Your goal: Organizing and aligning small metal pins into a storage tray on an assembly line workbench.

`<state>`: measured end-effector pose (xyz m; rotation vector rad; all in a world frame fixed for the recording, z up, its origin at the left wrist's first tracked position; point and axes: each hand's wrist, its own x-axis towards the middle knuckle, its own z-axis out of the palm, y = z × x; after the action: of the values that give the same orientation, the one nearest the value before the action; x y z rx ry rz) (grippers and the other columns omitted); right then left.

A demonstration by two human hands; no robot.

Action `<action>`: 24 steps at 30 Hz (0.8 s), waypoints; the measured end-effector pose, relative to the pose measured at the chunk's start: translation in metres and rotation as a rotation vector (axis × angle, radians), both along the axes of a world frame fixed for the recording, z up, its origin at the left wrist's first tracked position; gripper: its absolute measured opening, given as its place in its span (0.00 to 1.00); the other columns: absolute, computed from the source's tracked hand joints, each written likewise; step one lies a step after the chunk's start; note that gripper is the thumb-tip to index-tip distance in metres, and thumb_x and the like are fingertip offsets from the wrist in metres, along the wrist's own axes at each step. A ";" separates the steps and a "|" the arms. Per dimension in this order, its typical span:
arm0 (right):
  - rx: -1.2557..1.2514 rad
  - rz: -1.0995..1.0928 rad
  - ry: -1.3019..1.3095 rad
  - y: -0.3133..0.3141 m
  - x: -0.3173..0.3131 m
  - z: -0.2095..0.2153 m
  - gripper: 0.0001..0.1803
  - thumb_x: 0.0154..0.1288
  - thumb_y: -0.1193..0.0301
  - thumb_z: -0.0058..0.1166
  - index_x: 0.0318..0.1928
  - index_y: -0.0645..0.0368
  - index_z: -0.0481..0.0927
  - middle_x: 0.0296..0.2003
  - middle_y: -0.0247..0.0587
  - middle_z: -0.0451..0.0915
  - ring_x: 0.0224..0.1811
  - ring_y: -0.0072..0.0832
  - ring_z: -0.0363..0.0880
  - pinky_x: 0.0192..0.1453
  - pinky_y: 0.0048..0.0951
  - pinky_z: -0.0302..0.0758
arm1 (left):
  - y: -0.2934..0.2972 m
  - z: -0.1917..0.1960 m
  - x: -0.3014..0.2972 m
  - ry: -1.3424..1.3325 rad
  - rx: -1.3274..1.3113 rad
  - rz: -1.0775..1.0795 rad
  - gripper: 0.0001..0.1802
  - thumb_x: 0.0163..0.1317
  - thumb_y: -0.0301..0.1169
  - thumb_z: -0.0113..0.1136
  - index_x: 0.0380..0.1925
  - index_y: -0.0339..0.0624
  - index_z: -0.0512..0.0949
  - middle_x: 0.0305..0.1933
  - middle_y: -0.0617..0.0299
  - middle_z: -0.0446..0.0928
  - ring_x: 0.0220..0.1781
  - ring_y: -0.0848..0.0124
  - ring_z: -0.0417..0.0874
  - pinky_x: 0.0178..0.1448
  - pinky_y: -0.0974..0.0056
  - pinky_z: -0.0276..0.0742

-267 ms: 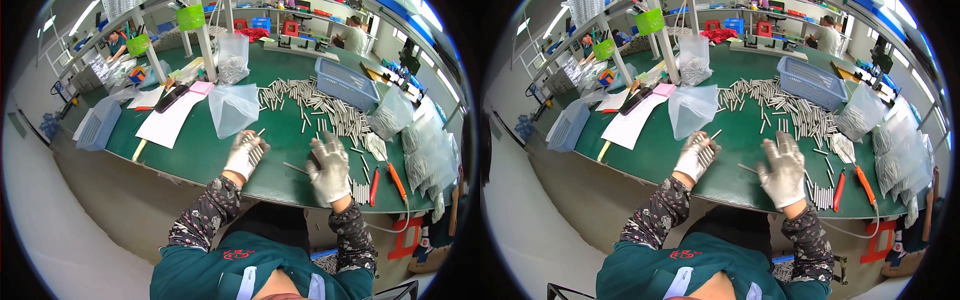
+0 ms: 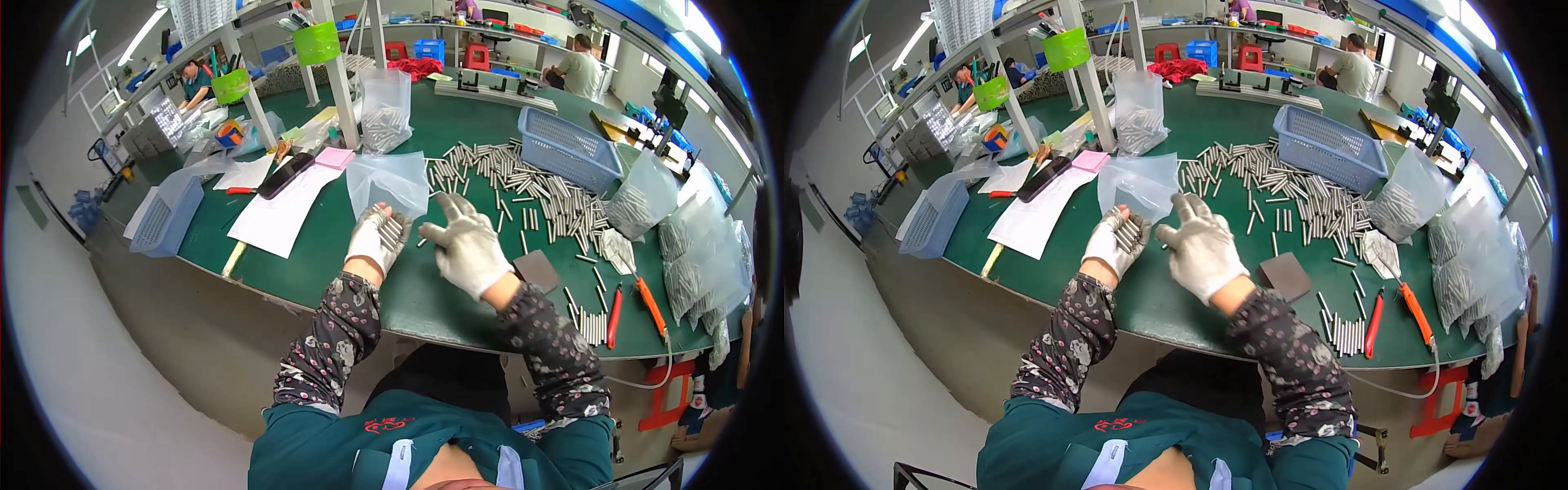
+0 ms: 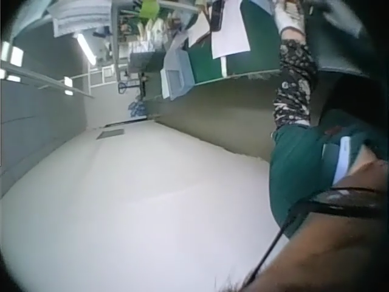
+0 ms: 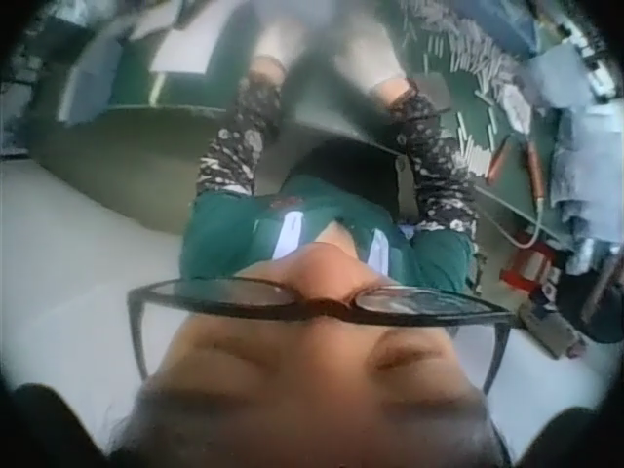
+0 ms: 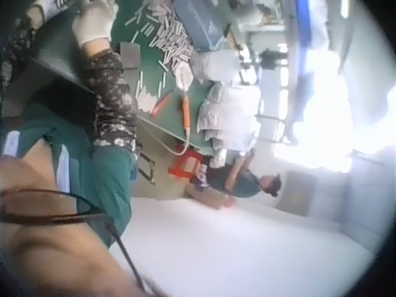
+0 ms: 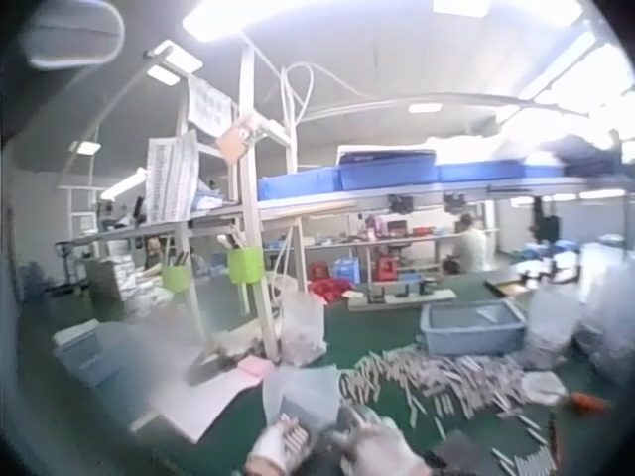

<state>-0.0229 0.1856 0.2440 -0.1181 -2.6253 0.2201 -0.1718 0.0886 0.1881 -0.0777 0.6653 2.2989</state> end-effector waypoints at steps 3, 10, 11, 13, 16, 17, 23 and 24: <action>0.037 -0.042 -0.085 0.006 -0.045 -0.011 0.19 0.48 0.74 0.49 0.43 0.48 0.82 0.61 0.50 0.65 0.64 0.48 0.61 0.61 0.44 0.63 | 0.012 -0.011 -0.026 0.005 -0.161 0.010 0.07 0.62 0.23 0.49 0.39 0.44 0.70 0.31 0.59 0.73 0.33 0.61 0.77 0.43 0.51 0.80; -0.171 -0.062 -0.305 0.023 -0.077 -0.020 0.28 0.47 0.78 0.46 0.55 0.58 0.72 0.57 0.46 0.69 0.59 0.43 0.65 0.59 0.40 0.66 | 0.035 -0.007 -0.037 -0.030 -0.272 -0.029 0.09 0.60 0.19 0.48 0.38 0.45 0.67 0.33 0.62 0.72 0.32 0.63 0.76 0.42 0.51 0.78; -0.171 -0.064 -0.313 0.022 -0.074 -0.018 0.28 0.47 0.78 0.46 0.55 0.58 0.72 0.57 0.46 0.69 0.59 0.43 0.65 0.59 0.40 0.66 | 0.041 -0.008 -0.040 -0.038 -0.272 -0.031 0.09 0.60 0.19 0.48 0.38 0.45 0.67 0.33 0.62 0.72 0.32 0.63 0.76 0.42 0.51 0.78; -0.206 0.023 -0.210 0.015 -0.069 -0.010 0.30 0.46 0.78 0.46 0.56 0.58 0.71 0.56 0.47 0.69 0.58 0.45 0.66 0.59 0.40 0.67 | 0.043 -0.007 -0.046 -0.009 -0.276 -0.091 0.06 0.61 0.21 0.47 0.36 0.44 0.66 0.31 0.61 0.73 0.30 0.62 0.76 0.39 0.51 0.78; -0.248 0.046 -0.243 0.021 -0.064 -0.008 0.33 0.45 0.77 0.47 0.58 0.58 0.70 0.57 0.48 0.68 0.59 0.45 0.66 0.61 0.39 0.65 | 0.058 -0.004 -0.061 -0.042 -0.240 -0.095 0.02 0.62 0.25 0.46 0.31 0.45 0.67 0.25 0.62 0.72 0.25 0.62 0.75 0.36 0.54 0.76; -0.287 0.060 -0.257 0.023 -0.063 -0.009 0.33 0.45 0.77 0.47 0.58 0.58 0.69 0.58 0.48 0.68 0.59 0.46 0.66 0.62 0.39 0.65 | 0.061 -0.002 -0.066 0.239 -0.538 -0.167 0.02 0.62 0.26 0.45 0.33 0.46 0.69 0.29 0.62 0.73 0.29 0.63 0.76 0.38 0.54 0.76; -0.299 0.066 -0.257 0.015 -0.061 -0.004 0.33 0.45 0.76 0.48 0.58 0.59 0.69 0.59 0.48 0.67 0.59 0.46 0.66 0.62 0.38 0.65 | 0.070 0.004 -0.125 2.084 -2.220 -0.462 0.16 0.64 0.33 0.45 0.45 0.51 0.81 0.51 0.62 0.78 0.52 0.65 0.79 0.51 0.56 0.73; -0.298 0.089 -0.226 0.013 -0.064 -0.004 0.32 0.46 0.76 0.49 0.58 0.60 0.69 0.59 0.48 0.67 0.59 0.46 0.66 0.62 0.38 0.66 | 0.070 -0.001 -0.140 1.959 -2.142 -0.141 0.16 0.64 0.36 0.45 0.46 0.51 0.80 0.53 0.61 0.77 0.53 0.65 0.78 0.51 0.56 0.74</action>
<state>-0.0866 0.1982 0.2400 -0.1343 -2.8063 0.6650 -0.3113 0.1583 0.1868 1.1500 3.1460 -0.2767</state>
